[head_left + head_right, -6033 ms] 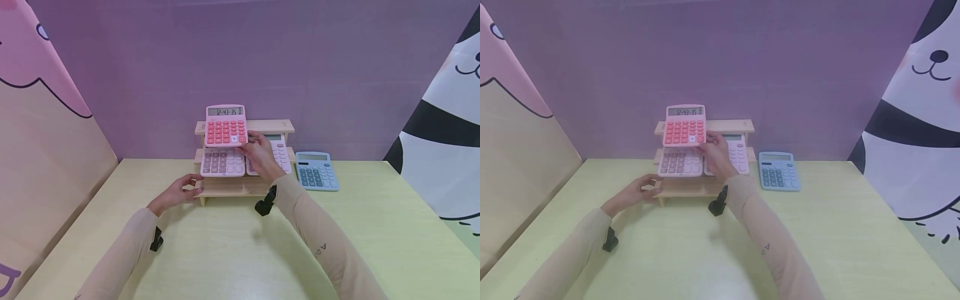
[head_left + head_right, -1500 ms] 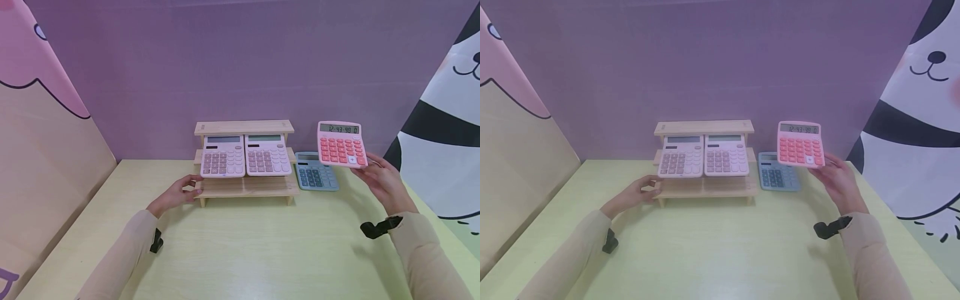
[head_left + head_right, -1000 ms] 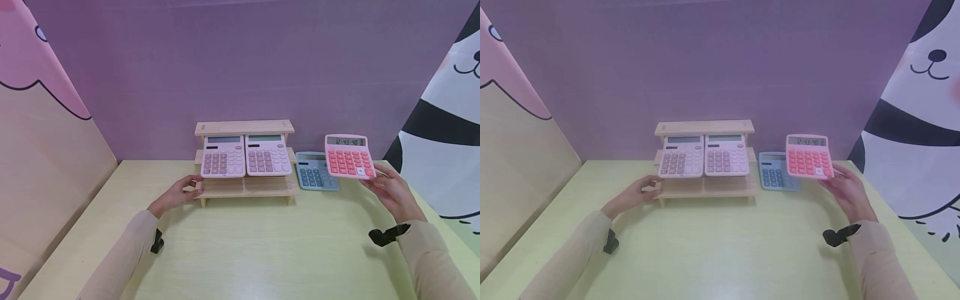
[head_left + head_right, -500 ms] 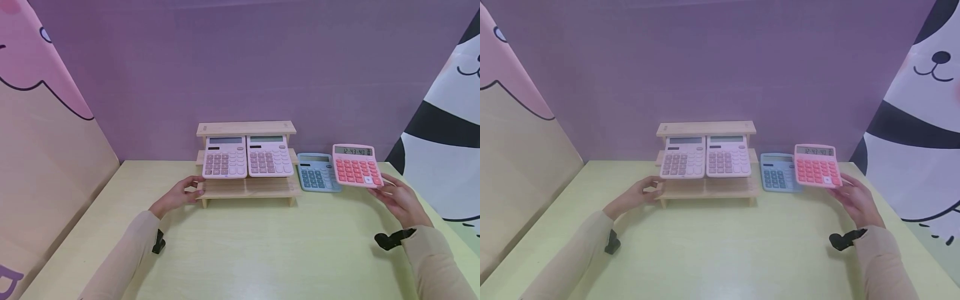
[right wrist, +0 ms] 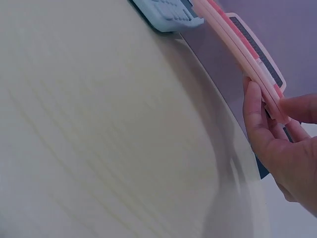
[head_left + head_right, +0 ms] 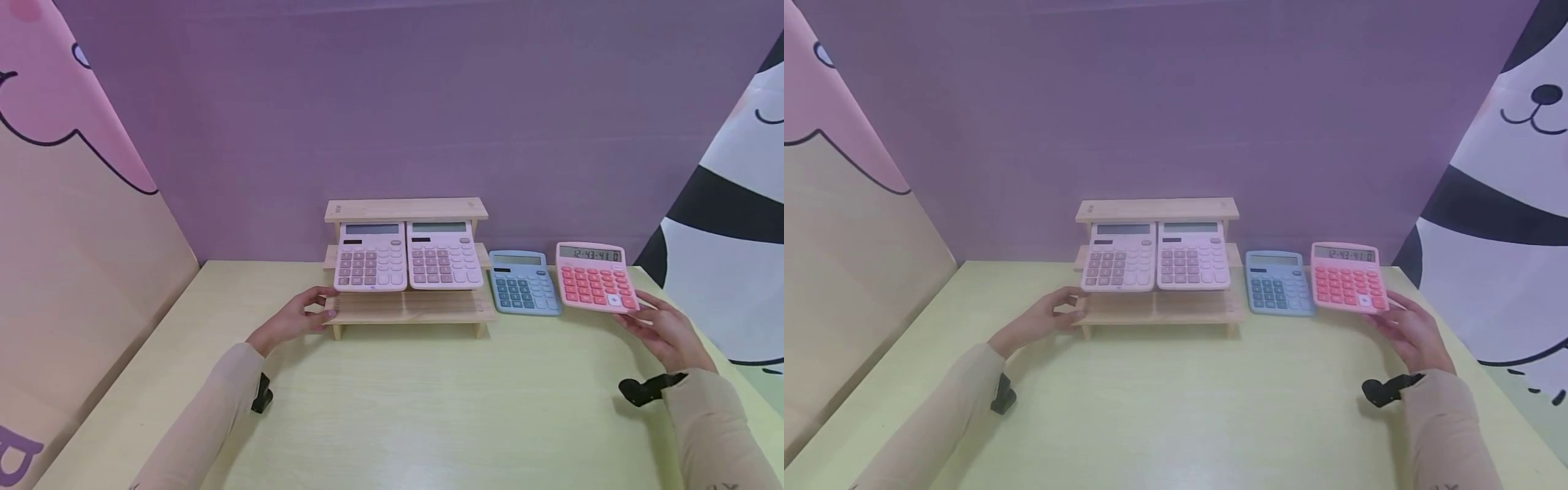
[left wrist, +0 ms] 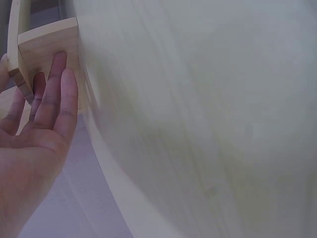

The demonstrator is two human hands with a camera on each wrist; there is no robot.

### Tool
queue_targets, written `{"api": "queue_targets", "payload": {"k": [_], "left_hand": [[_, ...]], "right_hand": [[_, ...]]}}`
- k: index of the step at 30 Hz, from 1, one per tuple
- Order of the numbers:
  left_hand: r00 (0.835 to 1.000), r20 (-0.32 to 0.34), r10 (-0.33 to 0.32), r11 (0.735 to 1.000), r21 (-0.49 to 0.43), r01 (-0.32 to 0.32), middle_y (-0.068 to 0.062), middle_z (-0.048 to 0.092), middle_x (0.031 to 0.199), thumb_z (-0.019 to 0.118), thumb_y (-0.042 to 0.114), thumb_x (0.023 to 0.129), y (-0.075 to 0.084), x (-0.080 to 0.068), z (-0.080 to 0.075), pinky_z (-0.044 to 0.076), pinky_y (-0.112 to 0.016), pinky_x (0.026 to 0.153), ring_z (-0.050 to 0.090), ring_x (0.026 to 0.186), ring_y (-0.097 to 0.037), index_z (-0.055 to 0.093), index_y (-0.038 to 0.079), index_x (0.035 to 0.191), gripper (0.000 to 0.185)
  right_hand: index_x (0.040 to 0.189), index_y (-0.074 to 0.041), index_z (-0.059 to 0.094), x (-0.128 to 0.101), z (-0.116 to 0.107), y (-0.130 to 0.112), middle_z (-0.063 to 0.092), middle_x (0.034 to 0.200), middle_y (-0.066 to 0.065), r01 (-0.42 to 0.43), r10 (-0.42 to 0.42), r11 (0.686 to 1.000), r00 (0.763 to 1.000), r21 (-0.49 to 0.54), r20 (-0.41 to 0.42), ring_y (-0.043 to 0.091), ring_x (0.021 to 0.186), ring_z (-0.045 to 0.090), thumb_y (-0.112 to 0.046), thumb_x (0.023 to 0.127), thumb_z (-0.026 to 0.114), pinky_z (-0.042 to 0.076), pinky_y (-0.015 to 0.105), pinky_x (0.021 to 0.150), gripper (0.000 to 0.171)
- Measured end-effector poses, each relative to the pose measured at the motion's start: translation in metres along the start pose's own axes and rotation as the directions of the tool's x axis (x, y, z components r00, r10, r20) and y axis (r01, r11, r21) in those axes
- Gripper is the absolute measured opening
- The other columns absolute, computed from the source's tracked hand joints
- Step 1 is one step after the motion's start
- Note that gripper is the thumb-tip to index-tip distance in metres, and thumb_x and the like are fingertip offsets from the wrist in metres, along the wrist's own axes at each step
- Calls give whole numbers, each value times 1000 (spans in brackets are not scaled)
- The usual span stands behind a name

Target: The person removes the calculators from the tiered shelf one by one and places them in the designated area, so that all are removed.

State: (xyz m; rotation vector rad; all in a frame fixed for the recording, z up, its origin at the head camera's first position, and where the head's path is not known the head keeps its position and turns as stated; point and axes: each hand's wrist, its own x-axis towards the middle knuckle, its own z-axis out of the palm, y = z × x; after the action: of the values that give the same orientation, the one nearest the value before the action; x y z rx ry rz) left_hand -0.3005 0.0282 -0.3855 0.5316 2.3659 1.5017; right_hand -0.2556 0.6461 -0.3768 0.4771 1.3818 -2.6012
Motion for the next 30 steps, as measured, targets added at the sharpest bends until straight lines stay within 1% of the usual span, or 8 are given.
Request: {"api": "queue_targets", "payload": {"k": [3,5,11,15,17,19,25,30], "left_hand": [[1000,-2,-6,1000,-8,6,-22,37,123,57,19,91,0,0,0,55,-38,85,54,96,-26,37,7,135,50],[1000,1,-5,1000,-12,5,-21,37,123,58,20,90,0,0,0,55,-37,84,54,95,-25,37,7,135,51],[1000,0,-3,1000,-9,3,-19,38,122,57,20,91,0,1,1,54,-38,85,53,97,-26,38,9,135,50],[1000,-5,-10,1000,-13,9,-18,38,122,57,18,91,0,0,1,54,-39,85,53,97,-26,38,9,134,48],[1000,-4,-4,1000,-11,4,-19,38,122,57,18,91,0,0,0,54,-39,85,53,96,-26,37,8,135,49],[1000,-7,-3,1000,-13,3,-19,38,121,56,17,91,-1,0,0,54,-39,85,53,96,-25,37,7,135,49],[1000,-3,2,1000,-12,-2,-21,37,122,56,17,91,0,-1,0,54,-39,85,53,97,-26,36,5,135,49],[1000,-5,10,1000,-19,-10,-22,38,121,56,16,91,2,-1,0,54,-41,85,53,97,-27,37,4,135,48]], "right_hand": [[143,-40,3,1,-1,-1,55,96,-3,-5,4,1000,1000,16,7,17,85,62,2,89,53,44,34,100,84],[143,-40,5,2,-3,-2,55,97,-4,-7,7,999,1000,31,3,17,85,62,3,89,52,44,34,100,83],[143,-40,0,6,-8,-3,40,116,-13,-43,43,999,998,17,-35,14,84,62,6,87,54,46,31,98,90],[142,-42,1,10,-10,-4,36,118,-13,-69,69,998,996,10,-61,15,81,62,4,87,55,46,33,98,90],[142,-43,2,11,-11,-4,37,116,-12,-77,77,997,995,-1,-68,16,81,62,3,87,55,47,33,98,89],[142,-43,2,13,-13,-4,44,109,-9,-84,84,996,994,0,-73,16,80,62,3,87,55,47,33,97,89],[142,-37,-5,16,-16,-3,59,80,1,-105,106,994,993,18,-55,17,80,62,7,87,53,49,32,95,91],[141,-39,-6,17,-18,-3,60,79,3,-111,113,993,993,35,-33,17,81,63,9,85,54,49,32,94,94]]}}
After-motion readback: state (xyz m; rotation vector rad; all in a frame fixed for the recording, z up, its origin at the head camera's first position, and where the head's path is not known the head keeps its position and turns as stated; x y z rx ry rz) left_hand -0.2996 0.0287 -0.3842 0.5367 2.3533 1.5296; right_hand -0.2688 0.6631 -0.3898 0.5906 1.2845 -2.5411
